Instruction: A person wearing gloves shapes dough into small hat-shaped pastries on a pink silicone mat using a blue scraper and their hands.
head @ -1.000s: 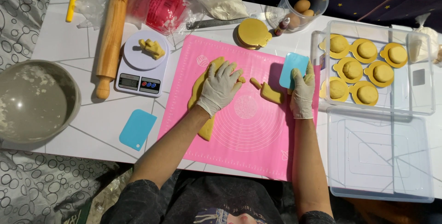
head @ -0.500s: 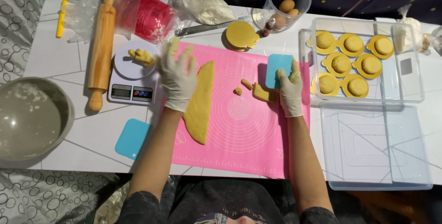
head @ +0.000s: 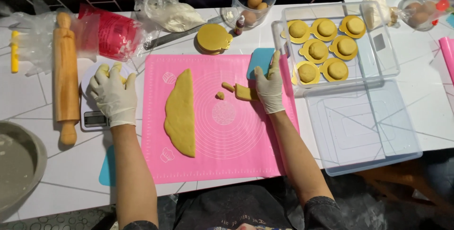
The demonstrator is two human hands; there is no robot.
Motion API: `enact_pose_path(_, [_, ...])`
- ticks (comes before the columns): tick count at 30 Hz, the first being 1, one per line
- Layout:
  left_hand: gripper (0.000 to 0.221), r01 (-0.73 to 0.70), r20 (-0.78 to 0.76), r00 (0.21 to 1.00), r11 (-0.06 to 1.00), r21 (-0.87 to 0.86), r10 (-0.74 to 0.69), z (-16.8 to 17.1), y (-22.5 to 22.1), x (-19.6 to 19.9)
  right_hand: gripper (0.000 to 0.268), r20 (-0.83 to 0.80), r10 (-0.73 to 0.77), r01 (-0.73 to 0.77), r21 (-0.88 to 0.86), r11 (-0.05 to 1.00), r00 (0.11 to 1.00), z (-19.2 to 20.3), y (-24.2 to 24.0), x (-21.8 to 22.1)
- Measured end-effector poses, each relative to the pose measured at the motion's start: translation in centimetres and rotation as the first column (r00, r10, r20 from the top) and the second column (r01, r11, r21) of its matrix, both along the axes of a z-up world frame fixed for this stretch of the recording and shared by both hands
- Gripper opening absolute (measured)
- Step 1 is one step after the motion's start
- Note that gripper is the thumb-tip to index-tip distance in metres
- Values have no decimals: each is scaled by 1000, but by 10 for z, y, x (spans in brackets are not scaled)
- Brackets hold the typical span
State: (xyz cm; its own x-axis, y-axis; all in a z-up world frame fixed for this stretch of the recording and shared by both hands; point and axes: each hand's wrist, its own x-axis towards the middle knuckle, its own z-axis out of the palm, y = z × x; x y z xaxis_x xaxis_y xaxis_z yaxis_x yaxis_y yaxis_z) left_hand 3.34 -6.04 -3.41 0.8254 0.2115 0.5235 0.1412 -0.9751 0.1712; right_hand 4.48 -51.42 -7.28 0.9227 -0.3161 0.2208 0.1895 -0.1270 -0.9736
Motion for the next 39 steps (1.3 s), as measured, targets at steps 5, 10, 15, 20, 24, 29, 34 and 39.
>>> enact_pose_path(5, [30, -9, 33, 999, 999, 46, 7, -3, 0, 1, 70, -183, -164, 55, -489, 871, 969, 54, 8, -16])
enact_pose_path(10, [18, 105, 274, 957, 994, -17, -96, 0, -2, 9, 64, -94, -277, 101, -783, 613, 956, 28, -5, -9])
enact_pose_path(15, [21, 493, 482, 869, 119, -862, -108, 49, -69, -4, 51, 402, -126, 415, -799, 435, 907, 28, -9, -3])
enact_pose_path(20, [24, 93, 414, 867, -726, -681, -277, 48, -137, -7, 42, 463, -7, 388, -736, 555, 886, 9, 2, 1])
enact_pose_path(24, [43, -199, 288, 868, -814, -546, -405, 62, -202, -26, 36, 402, 245, 109, -681, 724, 882, 18, 19, -17])
enact_pose_path(29, [29, -69, 443, 799, -794, -604, -407, 37, -226, -39, 46, 387, 535, -181, -658, 731, 751, 81, 49, -39])
enact_pose_path(34, [37, 52, 402, 801, -618, -784, -443, 38, -228, -44, 63, 411, 339, -41, -585, 810, 846, 61, 61, -52])
enact_pose_path(39, [40, 256, 482, 755, -478, -841, -445, 28, -232, -45, 47, 204, 416, -339, -328, 882, 886, 52, 66, -51])
